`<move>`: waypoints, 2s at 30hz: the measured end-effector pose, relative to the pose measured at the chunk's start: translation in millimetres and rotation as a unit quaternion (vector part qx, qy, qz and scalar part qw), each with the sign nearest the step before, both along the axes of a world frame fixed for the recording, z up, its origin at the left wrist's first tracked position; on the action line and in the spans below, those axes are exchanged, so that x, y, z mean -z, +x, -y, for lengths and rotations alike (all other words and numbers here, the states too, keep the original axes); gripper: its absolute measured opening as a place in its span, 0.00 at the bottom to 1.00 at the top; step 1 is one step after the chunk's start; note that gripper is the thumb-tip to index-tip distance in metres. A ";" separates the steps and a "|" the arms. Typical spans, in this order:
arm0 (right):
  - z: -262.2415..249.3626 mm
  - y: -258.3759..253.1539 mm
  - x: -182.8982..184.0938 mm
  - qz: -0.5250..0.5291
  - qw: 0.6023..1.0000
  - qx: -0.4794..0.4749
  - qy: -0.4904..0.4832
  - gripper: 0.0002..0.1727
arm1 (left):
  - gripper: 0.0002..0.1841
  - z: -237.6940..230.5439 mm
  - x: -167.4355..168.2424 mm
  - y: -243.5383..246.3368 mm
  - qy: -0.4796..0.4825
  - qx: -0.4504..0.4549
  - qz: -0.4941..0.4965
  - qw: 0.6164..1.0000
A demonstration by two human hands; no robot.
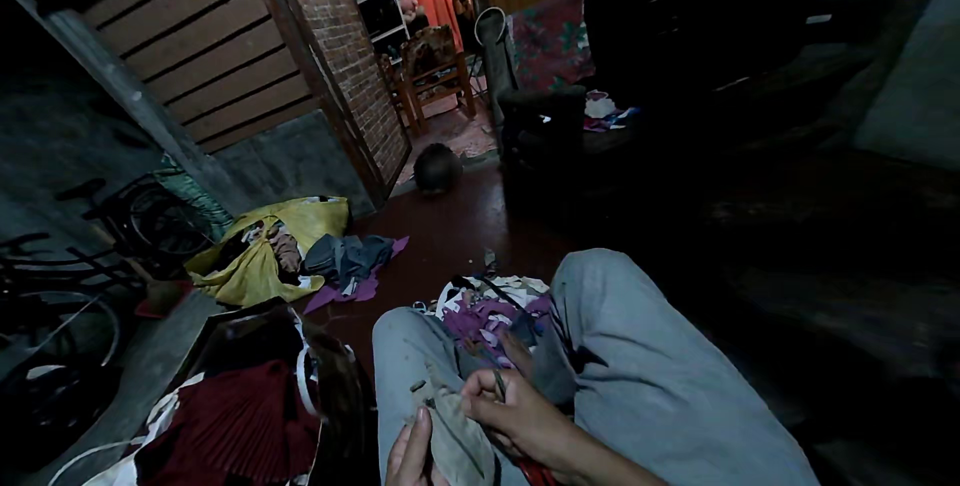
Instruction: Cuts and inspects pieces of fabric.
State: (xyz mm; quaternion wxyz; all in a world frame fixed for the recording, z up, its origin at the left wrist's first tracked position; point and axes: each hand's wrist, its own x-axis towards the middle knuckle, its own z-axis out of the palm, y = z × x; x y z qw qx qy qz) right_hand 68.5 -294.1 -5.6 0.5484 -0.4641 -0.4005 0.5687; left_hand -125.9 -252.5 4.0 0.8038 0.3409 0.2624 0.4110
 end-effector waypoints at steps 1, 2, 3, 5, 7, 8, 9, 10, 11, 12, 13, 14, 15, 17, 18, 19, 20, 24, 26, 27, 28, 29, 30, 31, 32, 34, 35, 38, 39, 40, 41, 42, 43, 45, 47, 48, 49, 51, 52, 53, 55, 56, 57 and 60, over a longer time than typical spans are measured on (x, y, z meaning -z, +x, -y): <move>0.2 -0.2 -0.3 -0.003 1.000 0.000 0.002 0.11 | 0.18 0.3 0.3 -0.1 0.005 -0.005 -0.004 1.000; 0.3 -0.5 -0.4 -0.007 1.000 -0.001 0.005 0.11 | 0.18 0.9 0.3 -0.2 0.011 -0.012 -0.010 1.000; 0.1 -0.8 -0.3 -0.008 1.000 0.000 0.009 0.10 | 0.17 1.5 -0.1 -0.1 0.017 -0.018 -0.015 1.000; -0.5 -1.5 -0.8 -0.008 1.000 0.000 0.019 0.10 | 0.17 2.6 -1.2 0.6 0.032 -0.027 -0.019 0.999; -0.3 -2.2 -1.7 -0.005 1.000 0.000 0.024 0.10 | 0.17 3.5 -2.1 1.4 0.037 -0.030 -0.011 0.999; -0.3 -2.4 -1.9 -0.003 1.000 0.000 0.026 0.10 | 0.17 4.0 -2.6 1.5 0.037 -0.029 -0.006 0.999; -0.4 -2.3 -1.8 0.000 1.000 0.002 0.027 0.10 | 0.17 4.5 -3.4 1.8 0.036 -0.028 0.000 0.999; -0.6 -2.0 -1.3 0.004 1.000 0.003 0.027 0.10 | 0.17 5.0 -4.1 2.2 0.032 -0.027 0.007 0.999; -0.7 -1.5 -0.9 0.006 1.000 0.004 0.027 0.11 | 0.17 5.2 -4.3 2.5 0.029 -0.022 0.016 0.999; -0.9 -1.3 -0.4 0.006 1.000 0.006 0.030 0.11 | 0.17 4.5 -2.8 2.3 0.025 -0.013 0.031 0.999; -1.0 -0.9 -0.2 0.007 0.999 0.005 0.033 0.11 | 0.18 3.4 -0.5 1.9 0.020 -0.002 0.049 0.999; -0.9 -0.8 -0.3 0.009 0.999 0.005 0.038 0.11 | 0.19 2.1 1.9 1.4 0.014 0.011 0.062 0.998; -0.9 -0.5 -0.5 0.014 0.999 0.005 0.044 0.11 | 0.20 1.0 4.4 0.9 0.009 0.025 0.071 0.997; -0.9 -0.5 -0.5 0.017 0.999 0.010 0.050 0.11 | 0.20 3.6 4.4 1.8 0.010 0.031 0.076 0.997; -0.9 -0.9 -0.4 0.020 0.998 0.016 0.053 0.11 | 0.17 7.2 2.3 3.5 0.027 0.019 0.049 0.998; -1.1 -1.5 -0.2 0.025 0.998 0.023 0.056 0.11 | 0.13 11.0 -0.1 5.7 0.048 0.004 0.013 0.999; -1.2 -2.0 0.1 0.029 0.998 0.029 0.057 0.11 | 0.13 13.3 -0.7 7.7 0.059 -0.009 -0.012 0.998; -1.9 -2.2 1.3 0.032 0.998 0.026 0.052 0.12 | 0.16 14.5 3.7 11.7 0.050 -0.027 -0.059 0.997; -2.0 -1.5 2.6 0.024 0.998 0.018 0.051 0.12 | 0.16 13.9 4.9 11.5 0.034 -0.024 -0.052 0.998; -2.2 -1.3 3.5 0.021 0.998 0.017 0.051 0.12 | 0.16 13.6 4.9 11.1 0.034 -0.024 -0.049 0.998; -2.4 -1.0 4.1 0.020 0.998 0.015 0.051 0.12 | 0.17 13.5 4.9 10.4 0.038 -0.025 -0.046 0.998; -2.5 -0.5 3.8 0.022 0.998 0.013 0.050 0.12 | 0.17 13.2 4.5 9.9 0.046 -0.026 -0.045 0.998; -2.5 -0.3 3.4 0.025 0.998 0.013 0.048 0.13 | 0.17 12.9 4.0 9.3 0.053 -0.027 -0.047 0.997; -2.3 -0.2 2.7 0.027 0.998 0.013 0.048 0.13 | 0.17 12.9 3.5 9.0 0.058 -0.029 -0.050 0.997; -2.2 -0.5 2.2 0.028 0.998 0.015 0.052 0.12 | 0.17 13.3 3.2 9.0 0.065 -0.034 -0.055 0.996; -2.2 -1.0 1.6 0.037 0.997 0.022 0.062 0.12 | 0.17 14.8 2.3 10.2 0.097 -0.052 -0.077 0.991; -2.2 -0.8 1.7 0.041 0.997 0.022 0.066 0.12 | 0.17 16.2 0.5 11.3 0.121 -0.065 -0.093 0.986; -3.0 -0.9 1.5 0.050 0.996 0.025 0.067 0.12 | 0.18 19.0 -6.4 13.9 0.196 -0.092 -0.145 0.965; -3.0 -1.0 1.0 0.053 0.996 0.025 0.064 0.11 | 0.18 18.6 -7.1 13.9 0.212 -0.094 -0.151 0.961; -3.2 -1.2 0.5 0.054 0.996 0.027 0.063 0.11 | 0.18 18.1 -7.2 13.7 0.219 -0.094 -0.151 0.959; -3.4 -1.5 0.0 0.055 0.996 0.029 0.062 0.11 | 0.18 17.4 -6.9 13.3 0.221 -0.091 -0.148 0.960; -3.5 -1.6 -0.1 0.056 0.996 0.032 0.066 0.11 | 0.17 17.0 -6.6 13.1 0.219 -0.090 -0.145 0.961; -3.5 -1.7 0.4 0.058 0.995 0.034 0.072 0.11 | 0.17 16.5 -6.1 13.1 0.217 -0.088 -0.144 0.962; -3.7 -1.7 1.5 0.062 0.993 0.037 0.089 0.11 | 0.17 15.2 -4.8 12.7 0.222 -0.084 -0.145 0.960; -4.0 -2.4 1.6 0.064 0.993 0.039 0.095 0.11 | 0.17 14.2 -4.1 11.8 0.228 -0.083 -0.144 0.959; -4.1 -2.6 1.3 0.066 0.993 0.040 0.093 0.11 | 0.17 14.1 -4.3 11.5 0.230 -0.083 -0.143 0.959; -4.1 -2.6 0.6 0.067 0.993 0.040 0.091 0.11 | 0.17 14.1 -4.9 11.3 0.233 -0.084 -0.144 0.958; -3.9 -3.1 -0.7 0.069 0.992 0.042 0.095 0.11 | 0.16 13.9 -6.6 10.3 0.235 -0.081 -0.149 0.957; -3.8 -3.5 -1.1 0.075 0.991 0.047 0.102 0.11 | 0.16 13.5 -7.0 9.3 0.235 -0.078 -0.147 0.958; -3.7 -3.8 -1.4 0.089 0.988 0.054 0.115 0.11 | 0.14 13.0 -7.2 7.9 0.233 -0.072 -0.137 0.960; -3.0 -2.4 -2.9 0.156 0.974 0.066 0.148 0.11 | 0.10 11.8 -8.5 3.6 0.214 -0.058 -0.101 0.970; -2.4 -1.0 -4.4 0.202 0.962 0.071 0.166 0.12 | 0.15 10.9 -10.4 0.9 0.186 -0.048 -0.086 0.978; -1.7 0.9 -6.0 0.253 0.946 0.077 0.185 0.13 | 0.25 8.6 -12.4 -2.6 0.144 -0.035 -0.069 0.987; 1.1 6.2 -14.3 0.366 0.902 0.076 0.217 0.14 | 0.45 0.8 -18.6 -13.4 0.026 0.021 -0.027 0.999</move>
